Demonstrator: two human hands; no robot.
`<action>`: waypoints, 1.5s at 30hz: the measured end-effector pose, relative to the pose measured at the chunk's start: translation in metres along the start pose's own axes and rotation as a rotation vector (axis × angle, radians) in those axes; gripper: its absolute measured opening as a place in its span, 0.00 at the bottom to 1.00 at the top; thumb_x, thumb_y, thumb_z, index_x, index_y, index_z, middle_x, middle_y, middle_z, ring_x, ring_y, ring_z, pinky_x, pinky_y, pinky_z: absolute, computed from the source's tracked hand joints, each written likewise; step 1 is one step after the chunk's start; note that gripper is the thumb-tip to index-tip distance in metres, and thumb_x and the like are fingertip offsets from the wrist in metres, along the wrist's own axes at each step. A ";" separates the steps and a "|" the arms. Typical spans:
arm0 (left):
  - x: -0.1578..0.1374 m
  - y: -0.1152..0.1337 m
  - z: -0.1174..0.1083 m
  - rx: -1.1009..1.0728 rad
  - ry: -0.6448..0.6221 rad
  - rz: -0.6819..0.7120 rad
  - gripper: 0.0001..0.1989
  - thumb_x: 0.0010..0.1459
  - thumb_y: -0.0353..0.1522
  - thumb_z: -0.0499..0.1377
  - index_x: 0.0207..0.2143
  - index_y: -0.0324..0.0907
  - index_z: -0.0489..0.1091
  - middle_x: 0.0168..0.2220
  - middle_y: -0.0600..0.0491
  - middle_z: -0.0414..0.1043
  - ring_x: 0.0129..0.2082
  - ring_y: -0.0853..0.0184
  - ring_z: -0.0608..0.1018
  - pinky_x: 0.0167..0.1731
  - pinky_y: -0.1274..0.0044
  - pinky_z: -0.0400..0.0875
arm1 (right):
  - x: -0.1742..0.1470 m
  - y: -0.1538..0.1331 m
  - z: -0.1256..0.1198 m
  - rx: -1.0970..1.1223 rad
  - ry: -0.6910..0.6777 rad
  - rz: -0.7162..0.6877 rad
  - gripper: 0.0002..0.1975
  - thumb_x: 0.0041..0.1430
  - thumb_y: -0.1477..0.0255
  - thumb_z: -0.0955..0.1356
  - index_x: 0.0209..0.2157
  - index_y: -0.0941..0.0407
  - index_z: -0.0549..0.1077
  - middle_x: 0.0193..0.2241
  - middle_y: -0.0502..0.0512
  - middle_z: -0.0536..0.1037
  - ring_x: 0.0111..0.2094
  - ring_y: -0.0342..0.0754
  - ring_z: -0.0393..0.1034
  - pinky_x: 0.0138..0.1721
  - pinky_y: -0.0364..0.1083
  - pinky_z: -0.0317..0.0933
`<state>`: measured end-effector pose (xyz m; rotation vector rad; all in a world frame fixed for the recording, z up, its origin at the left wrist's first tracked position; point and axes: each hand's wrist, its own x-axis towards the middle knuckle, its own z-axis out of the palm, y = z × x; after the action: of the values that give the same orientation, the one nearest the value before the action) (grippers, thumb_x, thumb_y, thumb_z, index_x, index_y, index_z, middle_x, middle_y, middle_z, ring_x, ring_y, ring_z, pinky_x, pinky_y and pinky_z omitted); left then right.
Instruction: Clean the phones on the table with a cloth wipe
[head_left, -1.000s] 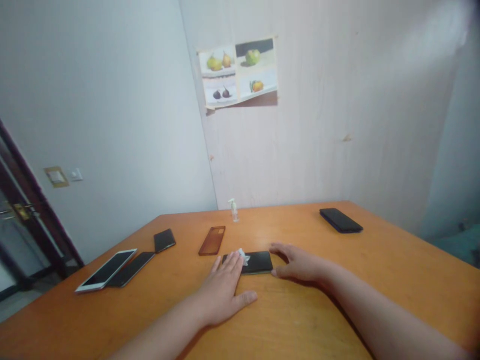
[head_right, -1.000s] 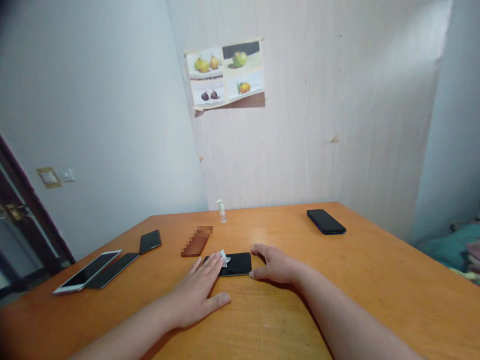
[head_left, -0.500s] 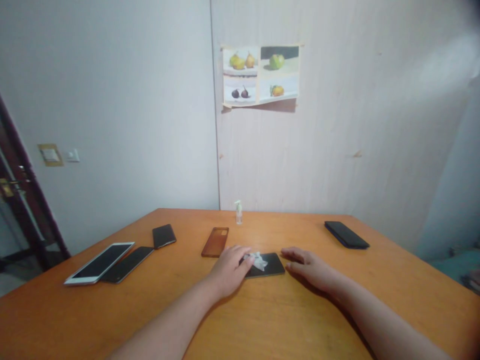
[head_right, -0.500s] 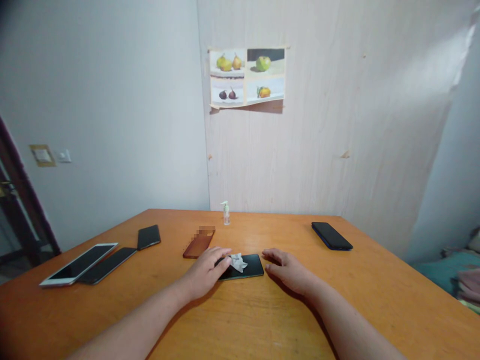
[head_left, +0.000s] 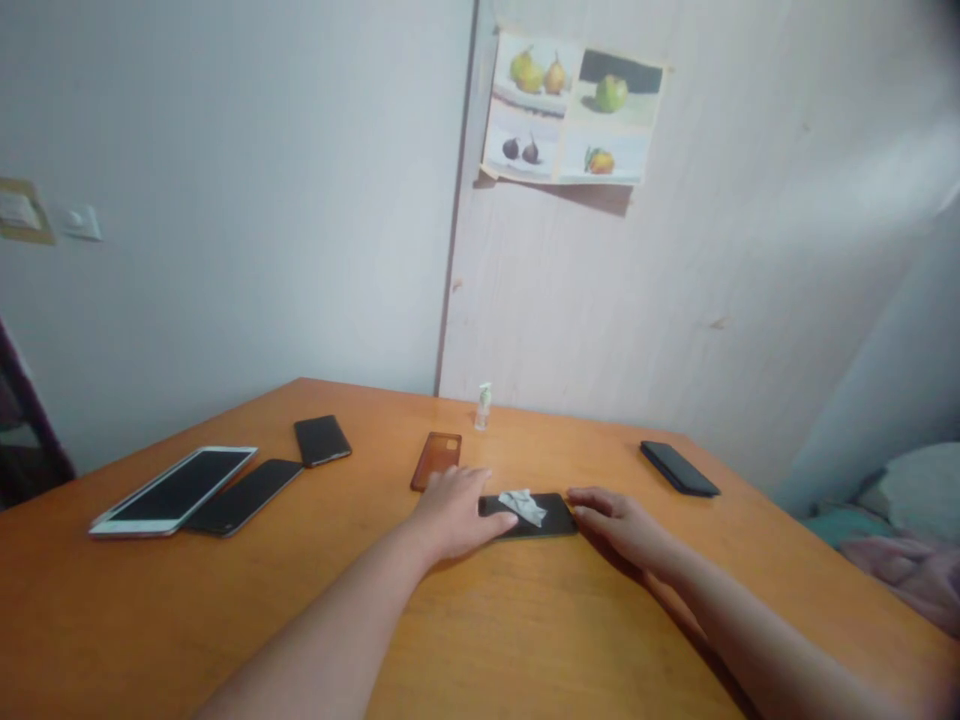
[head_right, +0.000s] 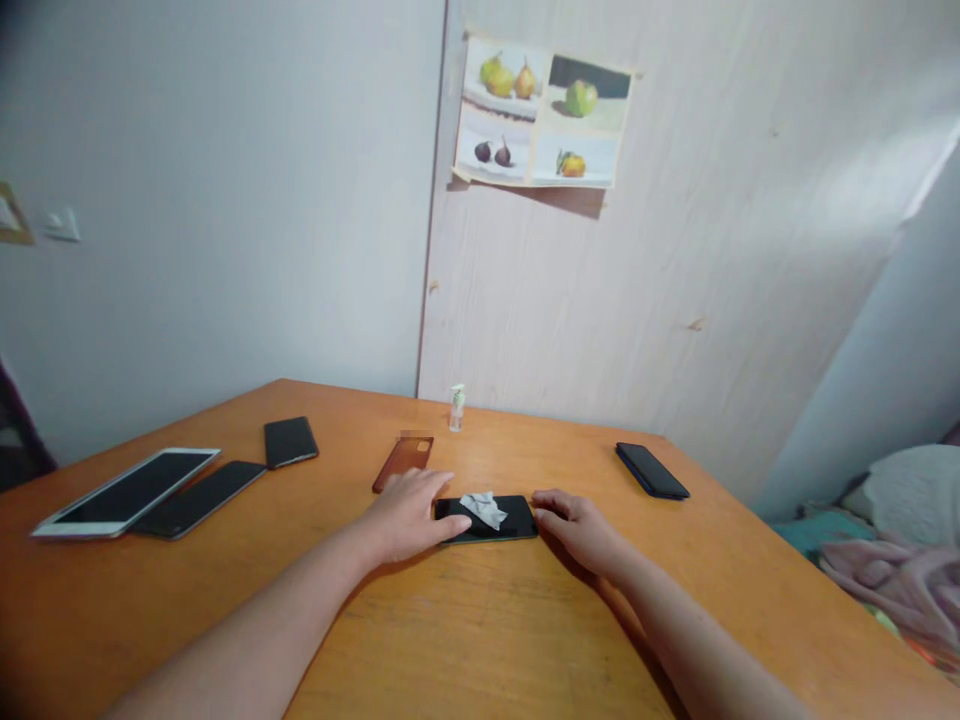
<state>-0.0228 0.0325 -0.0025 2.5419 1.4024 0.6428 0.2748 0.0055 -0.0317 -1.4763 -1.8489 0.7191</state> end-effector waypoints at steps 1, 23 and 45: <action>-0.001 0.002 -0.001 0.009 -0.002 0.016 0.32 0.52 0.55 0.56 0.51 0.43 0.69 0.52 0.41 0.71 0.52 0.46 0.71 0.47 0.61 0.65 | 0.001 -0.005 -0.001 -0.002 -0.026 0.007 0.17 0.58 0.61 0.66 0.44 0.56 0.76 0.44 0.58 0.79 0.47 0.55 0.73 0.51 0.54 0.64; -0.005 0.012 0.013 -0.072 -0.002 0.178 0.22 0.48 0.46 0.64 0.44 0.46 0.70 0.43 0.45 0.74 0.45 0.49 0.73 0.41 0.64 0.66 | 0.017 -0.074 0.066 -0.554 0.132 -0.086 0.09 0.58 0.67 0.66 0.37 0.54 0.77 0.35 0.57 0.75 0.40 0.50 0.68 0.40 0.45 0.58; 0.012 0.014 0.013 -1.067 0.068 -0.168 0.07 0.52 0.35 0.59 0.29 0.40 0.68 0.24 0.57 0.70 0.27 0.68 0.73 0.29 0.78 0.64 | 0.014 -0.096 0.070 0.795 0.041 0.094 0.17 0.57 0.56 0.69 0.29 0.57 0.72 0.22 0.48 0.71 0.23 0.41 0.60 0.24 0.42 0.50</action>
<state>-0.0007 0.0359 -0.0054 1.5511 0.8782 1.0706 0.1600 -0.0029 -0.0014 -1.0300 -1.2261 1.2690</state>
